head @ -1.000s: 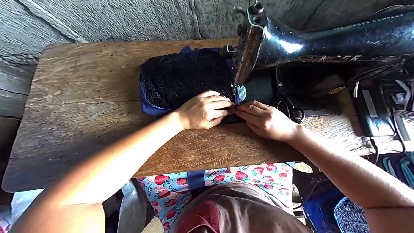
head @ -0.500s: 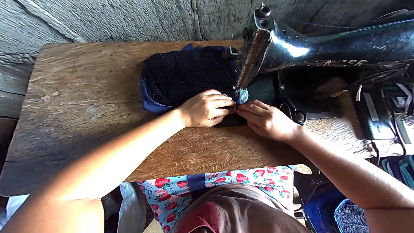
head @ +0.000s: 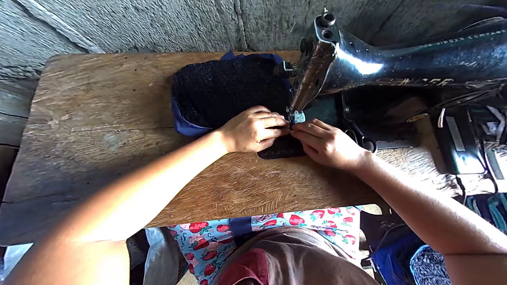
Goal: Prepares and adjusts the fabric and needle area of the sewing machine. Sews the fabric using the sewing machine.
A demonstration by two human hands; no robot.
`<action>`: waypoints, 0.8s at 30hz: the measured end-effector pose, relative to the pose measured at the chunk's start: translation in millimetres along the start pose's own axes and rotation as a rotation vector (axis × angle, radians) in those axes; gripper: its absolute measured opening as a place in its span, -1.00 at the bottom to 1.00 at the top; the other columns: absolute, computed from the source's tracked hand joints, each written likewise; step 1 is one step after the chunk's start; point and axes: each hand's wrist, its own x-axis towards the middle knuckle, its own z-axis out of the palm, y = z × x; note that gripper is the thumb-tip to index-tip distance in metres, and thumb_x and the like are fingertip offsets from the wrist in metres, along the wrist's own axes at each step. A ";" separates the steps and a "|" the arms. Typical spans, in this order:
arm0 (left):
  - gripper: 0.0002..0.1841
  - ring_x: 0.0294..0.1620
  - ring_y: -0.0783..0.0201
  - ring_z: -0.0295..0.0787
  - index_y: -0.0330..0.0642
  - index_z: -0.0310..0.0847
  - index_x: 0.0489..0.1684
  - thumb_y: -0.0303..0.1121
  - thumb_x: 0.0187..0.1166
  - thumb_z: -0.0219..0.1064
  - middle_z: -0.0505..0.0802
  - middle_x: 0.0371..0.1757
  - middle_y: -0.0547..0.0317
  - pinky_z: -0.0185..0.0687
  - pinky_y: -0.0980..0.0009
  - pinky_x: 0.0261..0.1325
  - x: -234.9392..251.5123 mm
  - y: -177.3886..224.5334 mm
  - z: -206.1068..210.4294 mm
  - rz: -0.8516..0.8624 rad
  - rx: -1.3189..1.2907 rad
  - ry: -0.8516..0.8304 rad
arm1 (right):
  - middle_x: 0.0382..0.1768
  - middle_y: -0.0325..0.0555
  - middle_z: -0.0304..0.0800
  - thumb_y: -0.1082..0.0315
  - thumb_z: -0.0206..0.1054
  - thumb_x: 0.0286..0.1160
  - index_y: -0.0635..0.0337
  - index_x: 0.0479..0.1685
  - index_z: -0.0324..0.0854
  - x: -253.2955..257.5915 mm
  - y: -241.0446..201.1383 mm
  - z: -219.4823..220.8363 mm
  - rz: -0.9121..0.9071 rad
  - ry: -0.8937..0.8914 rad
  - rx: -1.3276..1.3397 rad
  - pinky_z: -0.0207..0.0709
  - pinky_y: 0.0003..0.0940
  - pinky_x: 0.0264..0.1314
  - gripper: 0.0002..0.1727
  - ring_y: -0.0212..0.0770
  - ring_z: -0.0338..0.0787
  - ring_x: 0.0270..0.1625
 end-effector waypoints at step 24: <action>-0.69 0.28 0.10 0.84 -0.15 0.90 0.04 -0.35 0.60 0.21 0.93 0.15 0.04 0.53 0.08 0.47 5.9 -18.3 1.9 -0.092 -0.037 0.026 | 0.02 0.19 0.86 0.44 0.21 0.44 0.22 0.13 0.81 -11.7 -20.3 -46.3 0.400 0.018 -0.202 0.68 0.18 0.05 -0.64 0.23 0.85 0.09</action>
